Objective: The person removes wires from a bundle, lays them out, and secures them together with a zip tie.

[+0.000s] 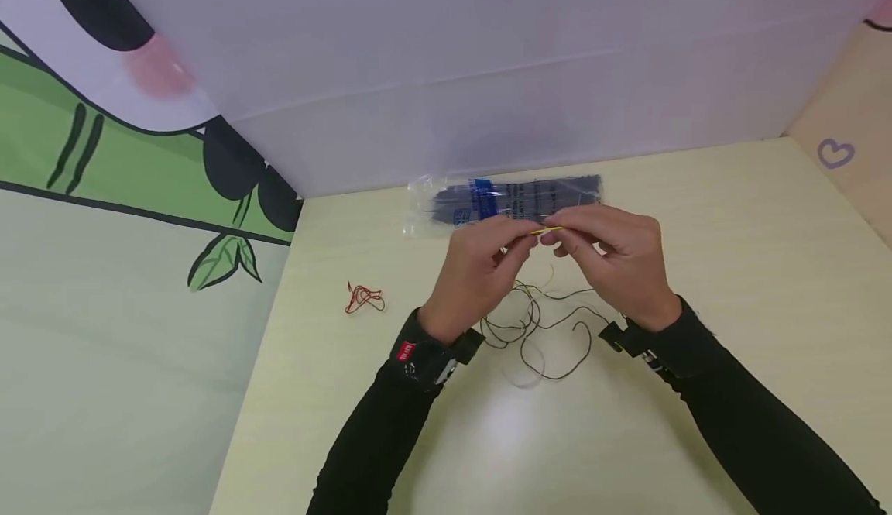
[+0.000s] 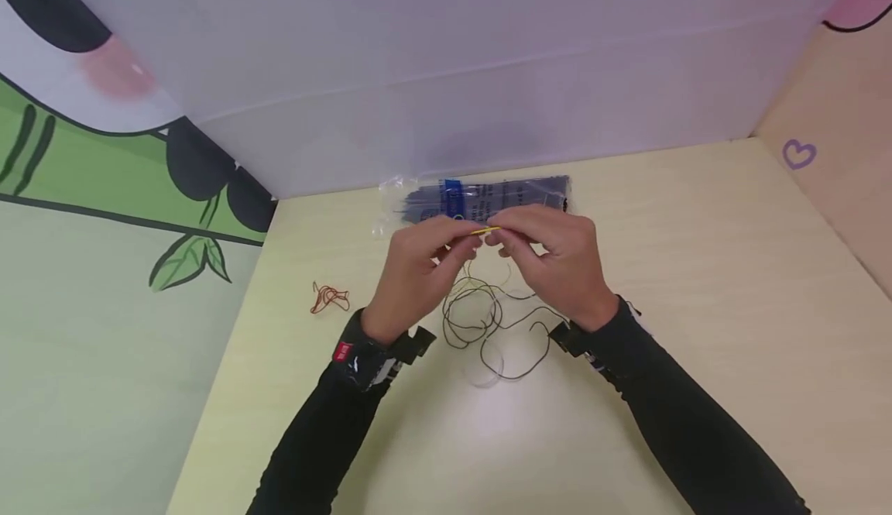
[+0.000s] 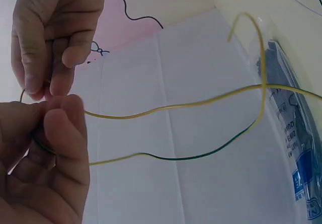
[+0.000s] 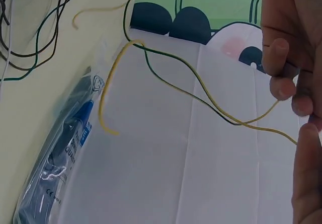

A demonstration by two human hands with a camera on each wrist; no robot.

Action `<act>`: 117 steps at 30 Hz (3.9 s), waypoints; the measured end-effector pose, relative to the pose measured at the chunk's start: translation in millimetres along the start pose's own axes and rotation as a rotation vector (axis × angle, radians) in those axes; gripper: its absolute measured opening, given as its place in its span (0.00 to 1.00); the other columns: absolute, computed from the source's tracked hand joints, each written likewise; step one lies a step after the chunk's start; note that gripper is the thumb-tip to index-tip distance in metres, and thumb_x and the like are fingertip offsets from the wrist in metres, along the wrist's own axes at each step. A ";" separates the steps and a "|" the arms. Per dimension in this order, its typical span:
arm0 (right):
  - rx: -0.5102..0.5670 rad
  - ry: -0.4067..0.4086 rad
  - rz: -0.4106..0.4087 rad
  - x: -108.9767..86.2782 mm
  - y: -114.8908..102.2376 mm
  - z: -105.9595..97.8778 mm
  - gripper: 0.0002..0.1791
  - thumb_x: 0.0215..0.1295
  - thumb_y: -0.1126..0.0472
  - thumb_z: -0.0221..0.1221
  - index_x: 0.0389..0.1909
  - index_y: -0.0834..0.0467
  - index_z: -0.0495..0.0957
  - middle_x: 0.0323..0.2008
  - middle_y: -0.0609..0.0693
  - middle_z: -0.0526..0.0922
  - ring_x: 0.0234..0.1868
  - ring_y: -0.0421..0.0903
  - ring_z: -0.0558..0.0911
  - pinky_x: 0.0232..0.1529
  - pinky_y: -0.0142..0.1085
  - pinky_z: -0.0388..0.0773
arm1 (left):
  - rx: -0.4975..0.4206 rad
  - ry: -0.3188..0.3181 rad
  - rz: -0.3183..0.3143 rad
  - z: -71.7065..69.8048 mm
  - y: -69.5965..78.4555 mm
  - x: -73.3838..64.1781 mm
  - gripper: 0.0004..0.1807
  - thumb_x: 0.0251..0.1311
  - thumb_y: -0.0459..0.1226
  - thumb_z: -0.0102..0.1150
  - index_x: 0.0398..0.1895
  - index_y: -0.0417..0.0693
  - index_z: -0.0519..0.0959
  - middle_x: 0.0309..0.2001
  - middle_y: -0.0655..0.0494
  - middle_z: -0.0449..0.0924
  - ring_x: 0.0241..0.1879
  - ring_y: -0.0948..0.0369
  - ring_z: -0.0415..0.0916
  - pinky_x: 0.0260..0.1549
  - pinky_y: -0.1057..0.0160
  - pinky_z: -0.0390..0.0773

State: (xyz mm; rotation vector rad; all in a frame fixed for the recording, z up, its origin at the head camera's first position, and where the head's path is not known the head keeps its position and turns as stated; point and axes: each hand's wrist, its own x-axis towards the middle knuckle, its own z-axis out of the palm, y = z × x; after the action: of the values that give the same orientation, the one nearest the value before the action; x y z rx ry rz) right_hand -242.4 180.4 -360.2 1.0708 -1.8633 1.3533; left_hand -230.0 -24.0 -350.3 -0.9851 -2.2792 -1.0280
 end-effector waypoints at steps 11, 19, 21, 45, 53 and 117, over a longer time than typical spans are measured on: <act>-0.200 0.068 -0.094 -10.6 -8.9 -15.8 0.11 0.69 0.61 0.58 0.33 0.65 0.84 0.25 0.53 0.82 0.24 0.36 0.76 0.32 0.24 0.70 | 0.087 0.125 0.043 -35.6 -15.4 -26.3 0.10 0.68 0.31 0.55 0.45 0.42 0.85 0.31 0.53 0.85 0.31 0.63 0.81 0.30 0.68 0.77; -0.480 0.026 -0.119 -20.9 -9.1 -37.7 0.21 0.74 0.52 0.50 0.32 0.63 0.82 0.26 0.55 0.80 0.23 0.40 0.69 0.29 0.30 0.64 | 0.193 0.157 0.002 -51.4 -30.3 -42.3 0.09 0.66 0.34 0.58 0.43 0.42 0.86 0.32 0.50 0.87 0.29 0.61 0.82 0.30 0.64 0.78; -0.517 0.042 -0.116 -24.1 -10.0 -42.9 0.21 0.74 0.52 0.50 0.32 0.64 0.83 0.25 0.54 0.80 0.22 0.41 0.69 0.29 0.30 0.64 | 0.215 0.166 -0.003 -55.7 -33.2 -46.3 0.08 0.66 0.34 0.59 0.42 0.42 0.86 0.31 0.50 0.86 0.29 0.60 0.81 0.29 0.63 0.78; -0.707 -0.109 0.537 -100.4 -5.5 -105.3 0.06 0.64 0.61 0.62 0.27 0.53 0.82 0.14 0.41 0.70 0.15 0.32 0.62 0.22 0.26 0.58 | 0.477 -0.145 -0.401 -43.6 -76.5 -117.1 0.10 0.68 0.38 0.56 0.35 0.44 0.85 0.17 0.58 0.77 0.15 0.65 0.67 0.16 0.68 0.65; -0.681 -0.311 0.579 -126.1 21.1 -91.1 0.10 0.67 0.60 0.59 0.24 0.52 0.79 0.14 0.40 0.67 0.15 0.33 0.60 0.20 0.31 0.56 | 0.491 -0.272 -0.528 -15.1 -82.6 -123.5 0.10 0.65 0.38 0.58 0.31 0.45 0.87 0.21 0.56 0.82 0.17 0.63 0.70 0.17 0.69 0.67; -0.286 -0.418 0.395 -31.5 -28.1 19.7 0.09 0.66 0.54 0.63 0.45 0.48 0.83 0.35 0.39 0.81 0.29 0.33 0.74 0.31 0.30 0.74 | 0.229 -0.058 -0.149 -7.4 0.3 -58.7 0.04 0.62 0.35 0.59 0.34 0.47 0.83 0.28 0.58 0.80 0.28 0.66 0.73 0.29 0.71 0.76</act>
State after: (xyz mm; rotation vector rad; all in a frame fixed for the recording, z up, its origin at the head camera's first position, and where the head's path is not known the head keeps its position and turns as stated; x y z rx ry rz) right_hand -202.5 165.5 -378.9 0.9158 -2.5956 1.0644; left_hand -191.2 -54.4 -383.0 -0.7705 -2.4827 -0.7815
